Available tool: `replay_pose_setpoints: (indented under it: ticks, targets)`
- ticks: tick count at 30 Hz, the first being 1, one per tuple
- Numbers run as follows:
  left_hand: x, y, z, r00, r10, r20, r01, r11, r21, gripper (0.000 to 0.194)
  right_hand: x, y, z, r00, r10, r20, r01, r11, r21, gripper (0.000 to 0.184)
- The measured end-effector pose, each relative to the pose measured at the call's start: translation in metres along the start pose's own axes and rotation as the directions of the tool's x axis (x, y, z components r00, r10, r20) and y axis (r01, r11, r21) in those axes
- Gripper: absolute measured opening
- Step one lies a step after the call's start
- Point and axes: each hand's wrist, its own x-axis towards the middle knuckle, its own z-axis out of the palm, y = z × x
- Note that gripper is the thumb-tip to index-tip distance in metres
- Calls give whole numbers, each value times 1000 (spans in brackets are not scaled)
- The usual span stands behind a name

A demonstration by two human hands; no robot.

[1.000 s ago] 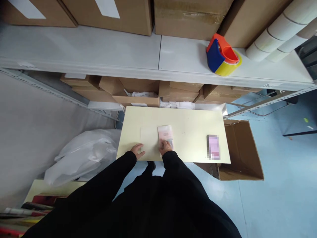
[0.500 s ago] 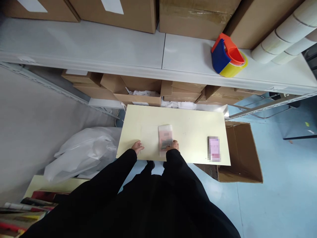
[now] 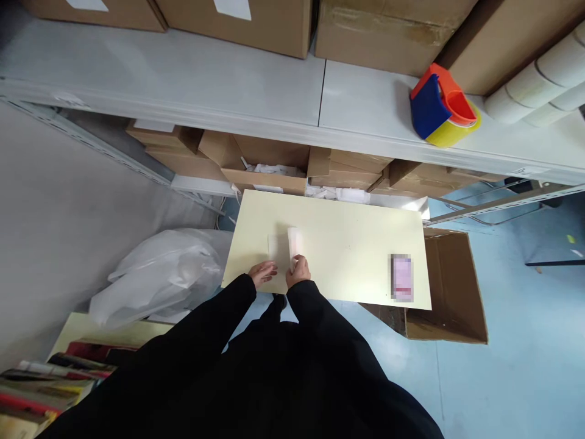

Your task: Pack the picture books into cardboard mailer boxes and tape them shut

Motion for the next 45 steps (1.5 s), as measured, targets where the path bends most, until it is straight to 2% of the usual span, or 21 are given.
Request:
replay_pose_setpoints:
  ticks: [3,7,10,13,17,19,23,26,29,31,32,34,35,37,39,41,43,45]
  targets:
    - [-3,-3,5,997,5,73,4,993,-120,67,-2,-7,18,1000,2,30,-3,999,36,38]
    - [-2,-10,11,997,-34,66,40,995,-90,56,0,-4,35,998,-1,67,-8,991,132,41]
    - [3,-15,16,998,-49,-29,49,999,13,42,1,4,39,989,-10,150,-27,970,240,41]
    - [11,-20,22,985,15,-170,20,979,204,37,5,16,31,974,-49,220,-20,953,302,39]
    - [16,-20,28,937,152,-316,-18,921,389,54,16,37,10,992,-54,113,35,986,164,40]
    - [16,-17,29,910,209,-359,-32,897,441,55,19,44,6,995,19,100,-32,992,123,43]
    - [18,-8,25,865,348,-361,-46,772,634,45,9,47,18,949,195,248,-264,922,282,49]
    - [22,1,15,852,420,-313,-54,664,746,46,-2,41,29,907,200,370,-335,876,348,53]
    - [20,8,3,829,464,-313,-57,626,778,52,0,36,23,889,63,453,-205,940,272,46]
    - [12,8,0,808,537,-243,-79,507,858,52,11,37,9,910,-28,414,-50,983,177,38]
    - [6,7,1,814,554,-172,-93,417,904,51,19,38,0,923,-64,379,16,992,127,38]
    - [-8,-1,8,866,499,17,-144,218,965,48,34,41,-18,926,-172,336,200,979,-50,40]
    - [-15,-6,14,896,431,105,-181,138,974,49,40,43,-25,912,-220,346,281,950,-137,43]
    - [-25,-16,24,922,311,230,-249,24,968,59,49,45,-35,862,-286,419,415,872,-257,52]
    - [-30,-23,30,937,249,247,-247,-34,969,71,53,46,-39,792,-315,523,516,803,-298,62]
    - [-30,-26,30,951,217,219,-211,-57,976,75,53,45,-37,730,-308,609,578,754,-312,70]
    - [-28,-24,25,959,191,207,-199,-60,978,73,51,44,-32,707,-283,648,599,728,-335,73]
    - [-24,-20,18,959,193,207,-200,-56,978,71,49,41,-26,723,-272,635,589,723,-361,72]
